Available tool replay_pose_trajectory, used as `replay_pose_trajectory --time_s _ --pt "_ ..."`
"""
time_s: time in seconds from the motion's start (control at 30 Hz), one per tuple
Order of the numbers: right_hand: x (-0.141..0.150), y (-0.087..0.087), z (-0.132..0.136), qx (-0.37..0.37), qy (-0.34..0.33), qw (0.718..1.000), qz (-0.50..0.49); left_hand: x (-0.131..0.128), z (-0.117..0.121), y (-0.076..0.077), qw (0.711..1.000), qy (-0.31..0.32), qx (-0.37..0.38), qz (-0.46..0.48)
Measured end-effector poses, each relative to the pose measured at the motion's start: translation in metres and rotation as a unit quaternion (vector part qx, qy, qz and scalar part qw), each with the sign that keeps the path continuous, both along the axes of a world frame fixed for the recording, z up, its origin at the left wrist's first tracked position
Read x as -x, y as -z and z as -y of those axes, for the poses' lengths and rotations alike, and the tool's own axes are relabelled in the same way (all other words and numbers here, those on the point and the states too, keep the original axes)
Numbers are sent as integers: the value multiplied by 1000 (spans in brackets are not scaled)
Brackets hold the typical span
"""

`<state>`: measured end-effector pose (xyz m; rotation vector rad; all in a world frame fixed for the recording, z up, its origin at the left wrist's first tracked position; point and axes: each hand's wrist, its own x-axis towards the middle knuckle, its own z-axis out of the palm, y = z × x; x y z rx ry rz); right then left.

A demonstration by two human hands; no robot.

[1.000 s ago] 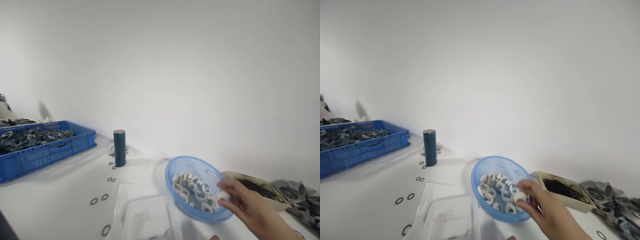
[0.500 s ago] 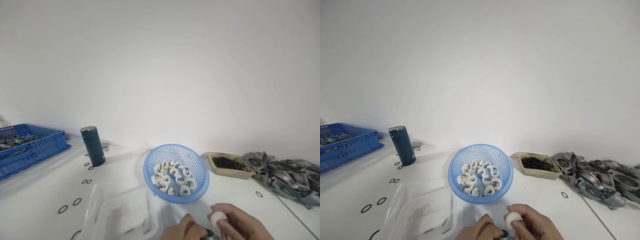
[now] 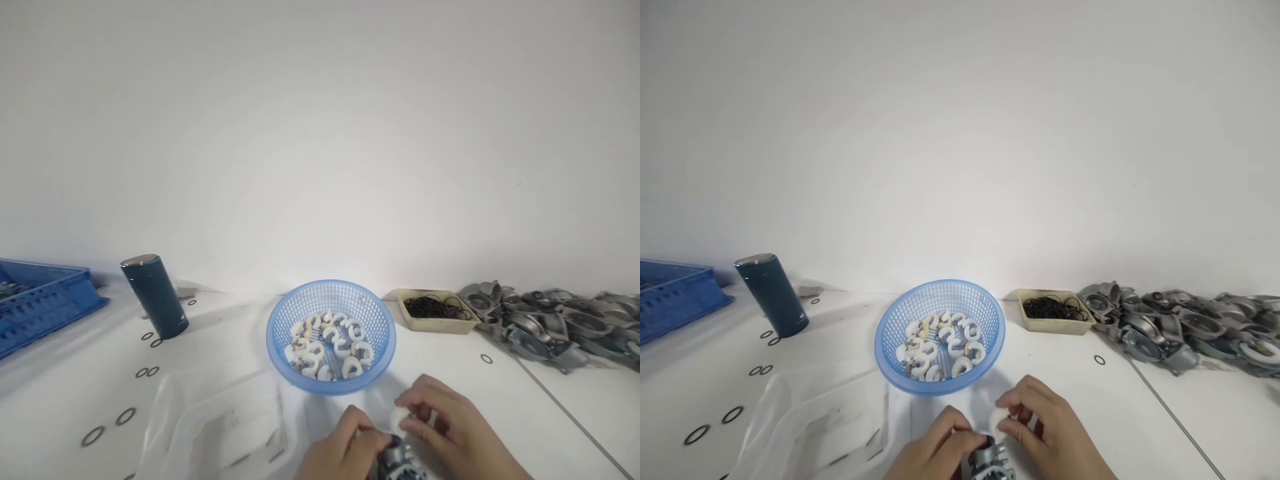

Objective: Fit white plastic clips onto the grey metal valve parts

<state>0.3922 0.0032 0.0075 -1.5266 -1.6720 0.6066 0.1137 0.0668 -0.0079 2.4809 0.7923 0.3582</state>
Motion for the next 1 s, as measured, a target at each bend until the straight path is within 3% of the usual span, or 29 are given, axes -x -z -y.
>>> replay_pose_trajectory --time_s 0.3,0.5,0.7,0.87,1.0 --pt "-7 7 -4 20 -14 998 50 2 1 -1 998 7 11 61" --pt "-6 -9 0 56 -71 991 98 3 -3 -1 991 36 41 125" --pt "-2 -30 13 66 -127 986 81 1 0 2 993 17 40 107" --pt "-2 -40 21 80 -104 985 108 1 2 13 988 8 52 148" --pt "0 -35 21 73 -64 983 158 1 3 10 985 9 71 158"
